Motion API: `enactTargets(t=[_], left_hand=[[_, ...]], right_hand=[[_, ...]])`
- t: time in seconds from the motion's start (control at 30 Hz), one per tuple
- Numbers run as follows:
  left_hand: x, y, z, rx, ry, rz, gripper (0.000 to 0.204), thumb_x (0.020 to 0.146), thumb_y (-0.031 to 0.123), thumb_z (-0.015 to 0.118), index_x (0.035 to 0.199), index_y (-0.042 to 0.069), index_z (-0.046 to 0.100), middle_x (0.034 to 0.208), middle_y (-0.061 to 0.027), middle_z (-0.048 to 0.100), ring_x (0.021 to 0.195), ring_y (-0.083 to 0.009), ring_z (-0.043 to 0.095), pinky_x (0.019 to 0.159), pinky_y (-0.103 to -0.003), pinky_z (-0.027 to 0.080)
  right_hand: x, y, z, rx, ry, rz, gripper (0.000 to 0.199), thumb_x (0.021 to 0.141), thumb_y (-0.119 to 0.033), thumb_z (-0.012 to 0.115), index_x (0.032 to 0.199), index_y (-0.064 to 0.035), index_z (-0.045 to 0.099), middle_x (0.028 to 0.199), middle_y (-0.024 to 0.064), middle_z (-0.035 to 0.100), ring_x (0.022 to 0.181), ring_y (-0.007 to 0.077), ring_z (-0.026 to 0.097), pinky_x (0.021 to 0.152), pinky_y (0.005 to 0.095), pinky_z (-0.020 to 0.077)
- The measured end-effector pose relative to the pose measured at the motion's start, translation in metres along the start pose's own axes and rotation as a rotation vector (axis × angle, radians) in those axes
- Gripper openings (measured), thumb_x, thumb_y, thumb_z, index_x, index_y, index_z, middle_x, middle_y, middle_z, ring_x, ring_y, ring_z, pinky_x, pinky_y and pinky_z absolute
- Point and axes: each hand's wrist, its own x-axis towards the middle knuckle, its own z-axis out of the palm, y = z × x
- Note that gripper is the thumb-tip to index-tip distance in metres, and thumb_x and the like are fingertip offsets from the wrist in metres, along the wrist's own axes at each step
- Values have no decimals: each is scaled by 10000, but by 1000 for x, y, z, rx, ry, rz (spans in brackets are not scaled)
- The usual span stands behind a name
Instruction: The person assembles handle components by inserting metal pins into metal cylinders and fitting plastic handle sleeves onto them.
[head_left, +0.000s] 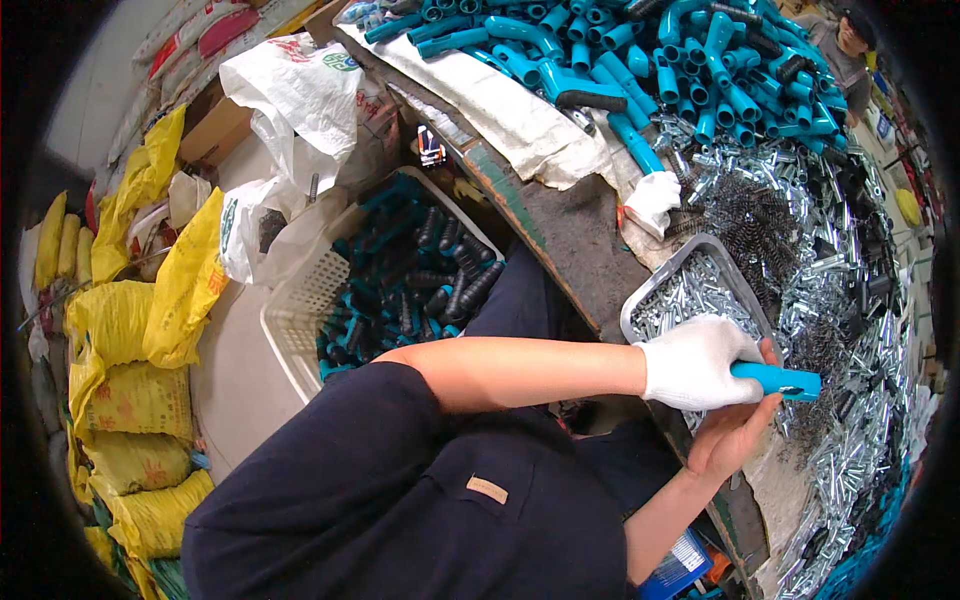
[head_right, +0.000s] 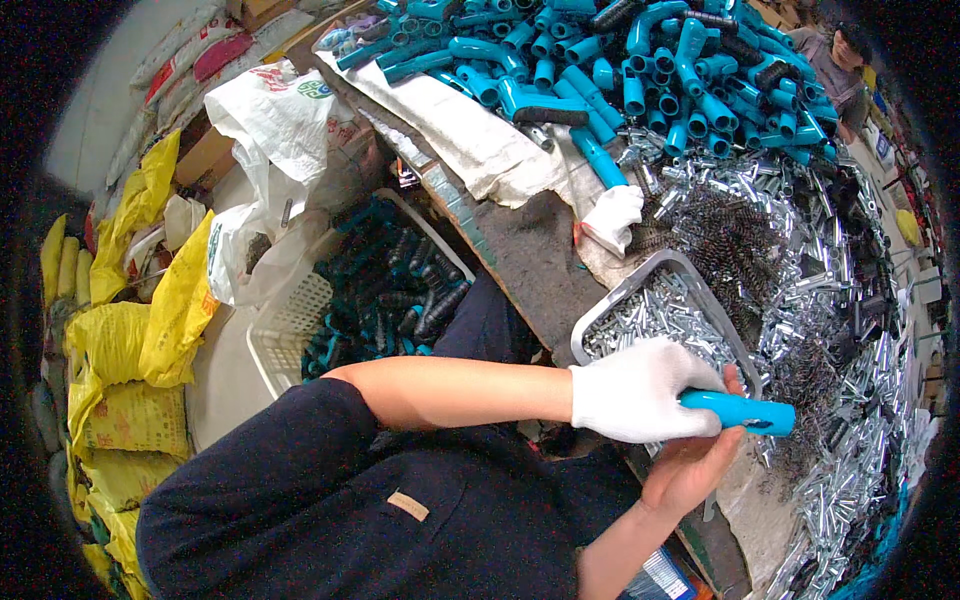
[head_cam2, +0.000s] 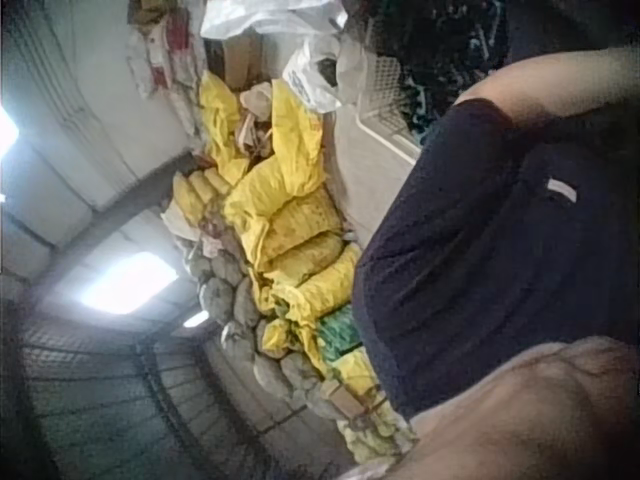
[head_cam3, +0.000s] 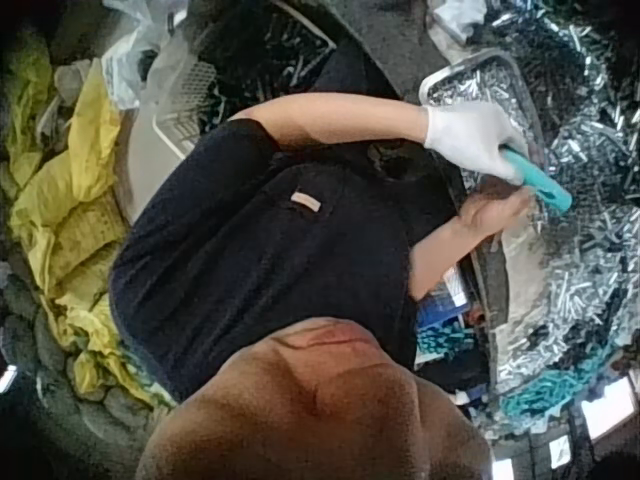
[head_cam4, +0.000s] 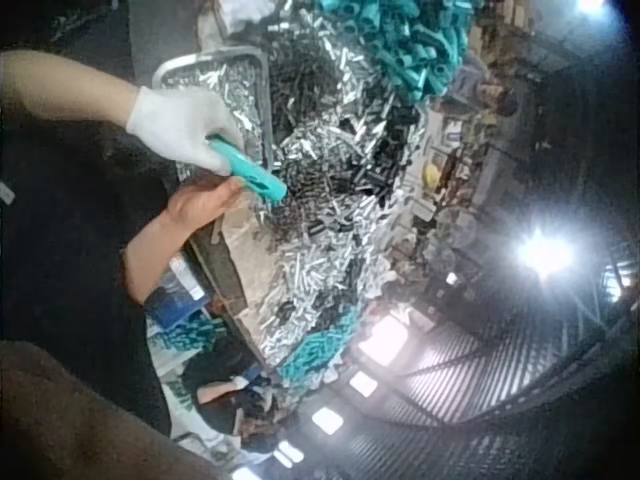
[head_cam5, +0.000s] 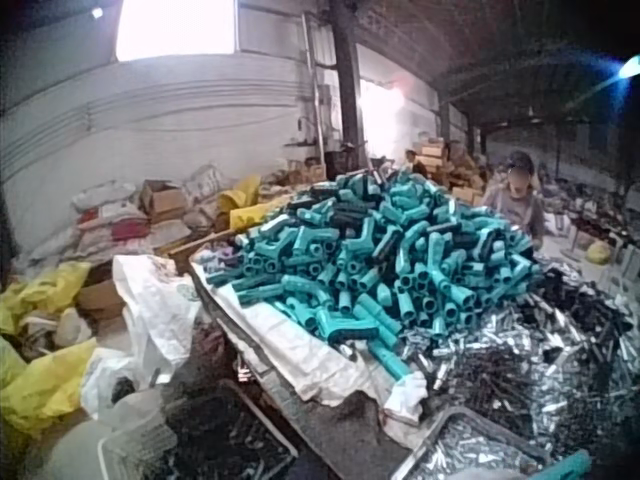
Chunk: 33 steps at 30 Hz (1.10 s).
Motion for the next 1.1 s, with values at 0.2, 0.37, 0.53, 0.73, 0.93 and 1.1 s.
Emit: enactTargets(t=[0.2, 0.37, 0.53, 0.73, 0.93, 1.1], left_hand=[[18, -1, 9, 193, 25, -85, 347, 886, 357, 556, 1015, 57, 673, 941, -213, 669, 871, -402, 651, 784, -470, 513], [35, -37, -20, 702, 224, 206, 140, 832, 218, 611, 889, 127, 701, 831, -88, 661, 801, -281, 665, 713, -414, 532], [43, -58, 13, 919, 4, 267, 128, 810, 186, 614, 874, 106, 690, 802, -110, 636, 799, -317, 654, 700, -432, 521], [43, -46, 7, 932, 100, 115, 121, 843, 198, 592, 830, 98, 658, 822, -123, 639, 788, -312, 648, 686, -431, 510], [41, -24, 5, 440, 64, 165, 157, 833, 182, 637, 901, 45, 674, 870, -153, 642, 828, -339, 644, 727, -406, 501], [40, -4, 16, 388, -4, 169, 145, 811, 153, 661, 890, 34, 683, 868, -180, 648, 831, -350, 643, 747, -395, 499]], right_hand=[[16, 1, -37, 178, 135, -31, 531, 1024, -425, 417, 1400, -50, 419, 1416, 104, 469, 1275, 230, 470, 1081, 422, 364], [11, -12, -68, 442, 245, 21, 394, 1032, -386, 419, 1207, -41, 493, 1057, 79, 556, 966, 198, 548, 881, 359, 488], [6, -3, -50, 436, 159, 206, 387, 1030, -380, 427, 1195, -37, 499, 874, 62, 555, 646, 123, 469, 485, 242, 374], [0, -5, -45, 309, 115, 269, 463, 1042, -381, 398, 1275, 7, 497, 906, 58, 572, 698, 130, 517, 528, 269, 423], [-4, -5, -34, 239, 56, 308, 430, 1041, -323, 423, 1335, -12, 465, 906, 59, 572, 694, 141, 567, 543, 280, 464], [-6, -5, -32, 161, 95, 299, 438, 1038, -248, 444, 1438, -77, 391, 876, 61, 575, 657, 164, 605, 531, 289, 489]])
